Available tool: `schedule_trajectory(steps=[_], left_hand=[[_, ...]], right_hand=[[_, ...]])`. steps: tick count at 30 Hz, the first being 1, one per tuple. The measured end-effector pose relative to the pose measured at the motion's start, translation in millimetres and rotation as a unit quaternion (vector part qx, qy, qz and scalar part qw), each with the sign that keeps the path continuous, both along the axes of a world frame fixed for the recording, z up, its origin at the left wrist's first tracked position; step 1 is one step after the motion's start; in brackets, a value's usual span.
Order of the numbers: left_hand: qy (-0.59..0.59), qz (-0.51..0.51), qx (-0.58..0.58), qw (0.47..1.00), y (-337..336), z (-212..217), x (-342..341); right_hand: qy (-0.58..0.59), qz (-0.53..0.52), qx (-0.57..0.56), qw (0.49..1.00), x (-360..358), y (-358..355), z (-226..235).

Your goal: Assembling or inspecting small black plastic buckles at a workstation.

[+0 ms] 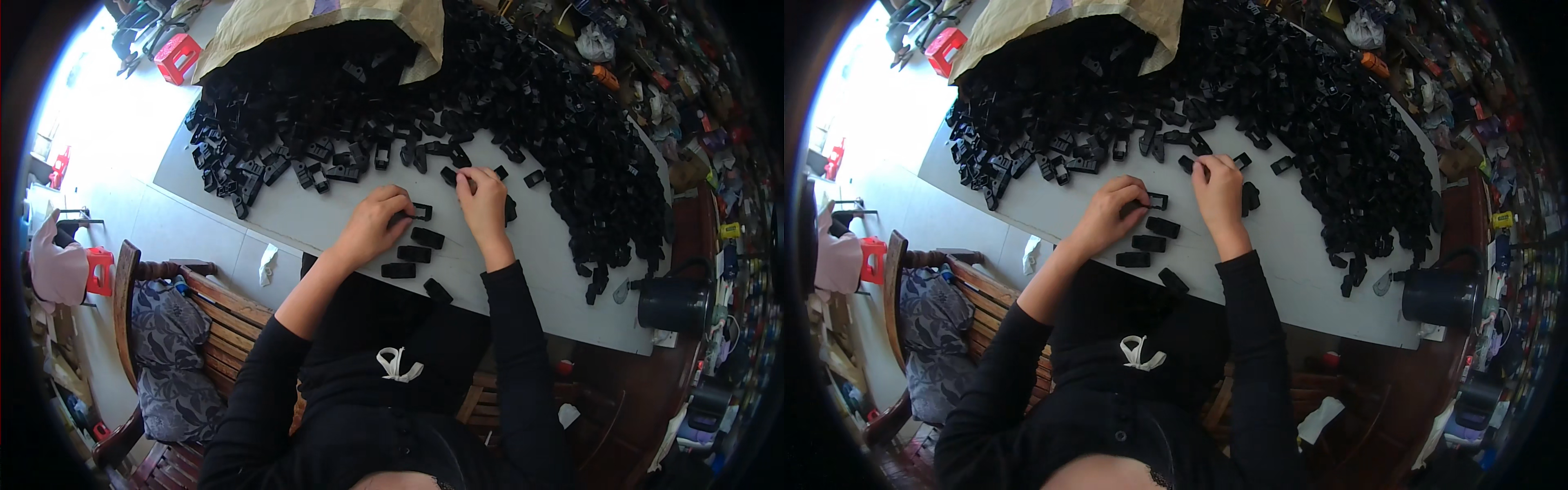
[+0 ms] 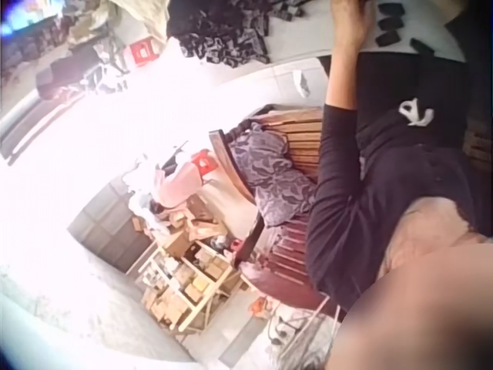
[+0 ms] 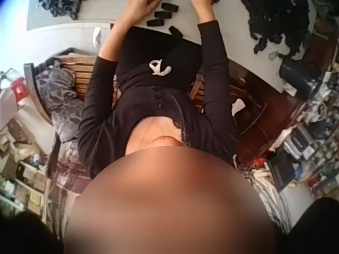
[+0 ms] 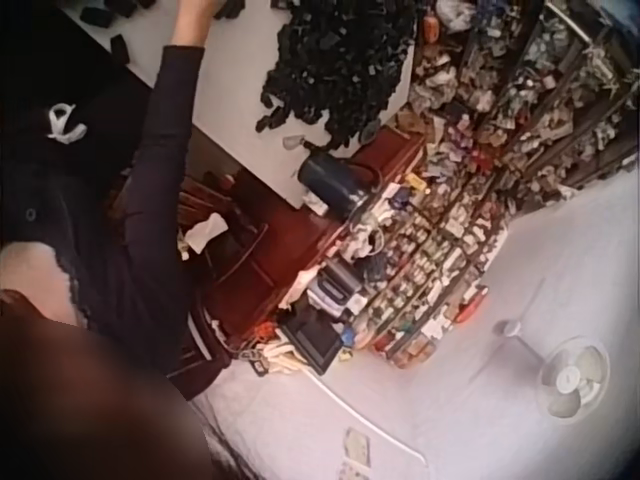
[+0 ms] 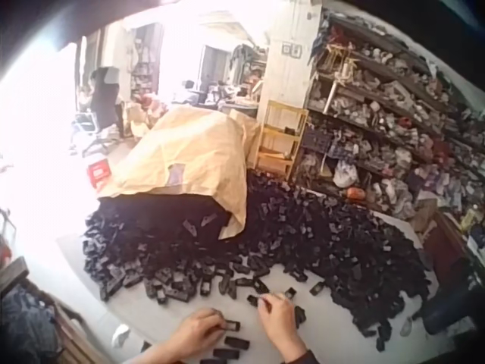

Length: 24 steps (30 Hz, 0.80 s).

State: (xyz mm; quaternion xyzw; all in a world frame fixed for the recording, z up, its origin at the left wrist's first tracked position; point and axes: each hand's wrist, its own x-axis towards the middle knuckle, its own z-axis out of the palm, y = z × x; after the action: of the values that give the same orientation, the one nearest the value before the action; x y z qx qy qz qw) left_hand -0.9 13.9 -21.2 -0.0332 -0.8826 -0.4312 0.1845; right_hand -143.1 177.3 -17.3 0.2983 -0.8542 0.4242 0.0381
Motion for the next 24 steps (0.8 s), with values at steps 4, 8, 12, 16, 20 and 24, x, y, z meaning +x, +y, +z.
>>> schedule_trajectory(steps=[4,8,12,16,20,24], left_hand=[[0.028,-0.012,-0.011,0.999,-3.5,-2.0,1.2],[-0.058,0.037,0.066,0.995,-2.0,-0.1,7.1],[-0.033,0.023,0.082,0.996,0.9,-1.4,3.5],[-0.039,0.019,0.084,0.995,2.8,0.8,2.2],[-0.03,-0.016,0.108,0.994,-8.1,6.7,1.6],[0.048,0.013,-0.071,0.996,-17.6,14.3,-24.4]], right_hand=[[0.01,0.03,0.008,0.999,18.1,6.1,11.2],[-0.031,0.124,-0.037,0.991,39.5,5.4,18.1],[0.04,0.184,-0.028,0.982,51.0,5.7,13.8],[0.136,0.186,0.036,0.972,54.0,0.7,13.9],[0.249,0.2,0.076,0.945,56.7,7.7,13.7],[0.213,0.201,0.142,0.946,59.1,20.3,13.3]])
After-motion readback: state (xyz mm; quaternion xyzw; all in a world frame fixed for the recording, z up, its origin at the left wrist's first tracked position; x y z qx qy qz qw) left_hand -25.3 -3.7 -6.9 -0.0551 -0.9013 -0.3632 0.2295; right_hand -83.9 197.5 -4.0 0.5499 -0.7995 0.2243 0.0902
